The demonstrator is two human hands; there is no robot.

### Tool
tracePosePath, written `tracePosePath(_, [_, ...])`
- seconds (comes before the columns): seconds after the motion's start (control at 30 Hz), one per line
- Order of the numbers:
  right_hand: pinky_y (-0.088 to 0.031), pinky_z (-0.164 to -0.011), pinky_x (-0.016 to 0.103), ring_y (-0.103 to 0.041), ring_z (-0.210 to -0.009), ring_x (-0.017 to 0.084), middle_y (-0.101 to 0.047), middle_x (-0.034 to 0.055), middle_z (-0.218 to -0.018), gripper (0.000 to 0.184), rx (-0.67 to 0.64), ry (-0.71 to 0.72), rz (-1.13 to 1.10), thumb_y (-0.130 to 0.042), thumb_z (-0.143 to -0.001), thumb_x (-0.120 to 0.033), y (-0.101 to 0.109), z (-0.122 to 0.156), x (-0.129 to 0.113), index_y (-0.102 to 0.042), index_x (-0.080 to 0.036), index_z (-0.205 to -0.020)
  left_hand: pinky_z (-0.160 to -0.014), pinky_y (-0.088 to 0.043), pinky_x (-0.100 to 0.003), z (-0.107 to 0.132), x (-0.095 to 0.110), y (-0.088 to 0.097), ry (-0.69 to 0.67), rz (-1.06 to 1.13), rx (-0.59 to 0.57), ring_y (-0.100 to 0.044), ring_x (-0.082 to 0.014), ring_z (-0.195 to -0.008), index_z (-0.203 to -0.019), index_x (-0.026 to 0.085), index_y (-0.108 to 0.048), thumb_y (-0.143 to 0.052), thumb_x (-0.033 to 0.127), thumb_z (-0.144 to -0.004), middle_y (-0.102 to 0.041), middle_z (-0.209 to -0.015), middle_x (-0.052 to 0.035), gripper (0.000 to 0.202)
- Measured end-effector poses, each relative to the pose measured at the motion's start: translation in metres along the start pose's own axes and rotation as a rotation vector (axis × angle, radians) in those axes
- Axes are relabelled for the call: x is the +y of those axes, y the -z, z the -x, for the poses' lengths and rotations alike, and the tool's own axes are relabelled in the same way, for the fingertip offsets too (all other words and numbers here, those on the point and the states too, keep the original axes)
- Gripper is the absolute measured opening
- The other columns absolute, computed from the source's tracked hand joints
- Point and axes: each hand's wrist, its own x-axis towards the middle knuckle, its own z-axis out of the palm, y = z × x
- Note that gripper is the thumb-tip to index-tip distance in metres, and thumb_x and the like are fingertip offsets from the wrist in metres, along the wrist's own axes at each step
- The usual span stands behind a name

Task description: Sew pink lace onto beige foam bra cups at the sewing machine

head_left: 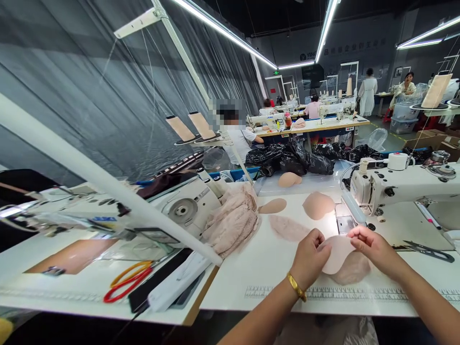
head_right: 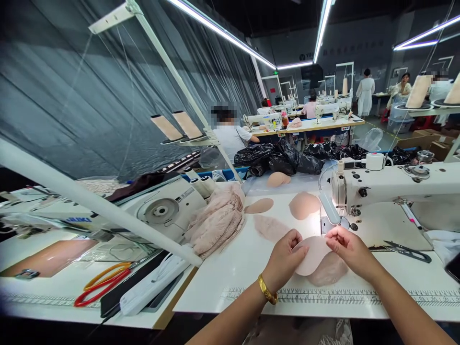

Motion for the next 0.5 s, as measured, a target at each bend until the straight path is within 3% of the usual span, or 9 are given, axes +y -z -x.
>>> tracePosePath(0.07, [-0.044, -0.072, 0.032, -0.054, -0.079, 0.020, -0.059, 0.0000, -0.083, 0.034, 0.020, -0.005, 0.034, -0.060, -0.095, -0.056, -0.001, -0.001, 0.001, -0.065, -0.023, -0.102, -0.060, -0.033, -0.025, 0.003, -0.001, 0.000, -0.004, -0.033, -0.022, -0.043, -0.0132, -0.066, -0.072, 0.021, -0.043, -0.057, 0.029, -0.078, -0.045, -0.067, 0.0054, 0.017])
tracePosePath(0.13, [-0.042, -0.070, 0.031, -0.052, -0.076, 0.019, -0.056, -0.0012, -0.080, 0.027, 0.039, 0.005, 0.076, -0.060, -0.096, -0.049, -0.002, -0.001, -0.001, -0.065, -0.023, -0.097, -0.060, -0.034, -0.026, 0.007, -0.002, 0.003, -0.042, -0.139, -0.137, -0.047, -0.0143, -0.066, -0.071, 0.021, -0.046, -0.056, 0.026, -0.080, -0.049, -0.067, 0.0044, 0.014])
tracePosePath(0.2, [-0.041, -0.069, 0.030, -0.051, -0.075, 0.018, -0.055, -0.0020, -0.077, 0.021, 0.049, 0.030, 0.114, -0.061, -0.095, -0.043, -0.004, 0.001, -0.008, -0.063, -0.023, -0.090, -0.066, -0.040, -0.029, 0.010, -0.001, 0.006, -0.149, -0.297, -0.215, -0.053, -0.0180, -0.072, -0.073, 0.020, -0.053, -0.059, 0.023, -0.078, -0.056, -0.072, 0.0014, 0.009])
tracePosePath(0.23, [-0.041, -0.069, 0.029, -0.051, -0.075, 0.018, -0.054, -0.0024, -0.077, 0.018, 0.050, 0.044, 0.132, -0.062, -0.094, -0.039, -0.005, 0.002, -0.013, -0.062, -0.023, -0.086, -0.073, -0.044, -0.032, 0.011, 0.001, 0.008, -0.225, -0.350, -0.196, -0.057, -0.0213, -0.079, -0.078, 0.020, -0.058, -0.063, 0.022, -0.076, -0.061, -0.080, -0.0012, 0.005])
tracePosePath(0.3, [-0.040, -0.068, 0.028, -0.051, -0.074, 0.017, -0.055, -0.0033, -0.075, 0.013, 0.051, 0.068, 0.167, -0.064, -0.091, -0.031, -0.009, 0.006, -0.026, -0.059, -0.022, -0.082, -0.091, -0.048, -0.042, 0.009, 0.005, 0.011, -0.396, -0.336, -0.136, -0.059, -0.0288, -0.102, -0.100, 0.022, -0.065, -0.070, 0.022, -0.074, -0.066, -0.104, -0.0077, 0.026])
tracePosePath(0.37, [-0.041, -0.069, 0.027, -0.054, -0.076, 0.016, -0.059, -0.0033, -0.077, 0.011, 0.023, 0.098, 0.190, -0.064, -0.088, -0.023, -0.012, 0.012, -0.040, -0.059, -0.022, -0.079, -0.102, -0.047, -0.046, 0.004, 0.011, 0.011, -0.504, -0.182, -0.186, -0.056, -0.0300, -0.116, -0.128, 0.026, -0.058, -0.073, 0.024, -0.076, -0.061, -0.128, -0.0110, 0.054])
tracePosePath(0.43, [-0.042, -0.071, 0.026, -0.057, -0.079, 0.017, -0.064, -0.0029, -0.081, 0.011, -0.027, 0.134, 0.186, -0.063, -0.087, -0.019, -0.014, 0.018, -0.052, -0.060, -0.022, -0.078, -0.095, -0.051, -0.039, -0.003, 0.017, 0.010, -0.476, -0.005, -0.362, -0.060, -0.0242, -0.106, -0.141, 0.029, -0.048, -0.075, 0.029, -0.079, -0.060, -0.127, -0.0094, 0.067])
tracePosePath(0.5, [-0.043, -0.071, 0.026, -0.060, -0.079, 0.016, -0.067, -0.0031, -0.082, 0.009, -0.044, 0.141, 0.175, -0.063, -0.088, -0.019, -0.013, 0.023, -0.060, -0.061, -0.023, -0.080, -0.073, -0.049, -0.028, -0.009, 0.018, 0.010, -0.348, 0.116, -0.554, -0.056, -0.0156, -0.079, -0.136, 0.026, -0.050, -0.075, 0.039, -0.081, -0.062, -0.102, -0.0031, 0.062])
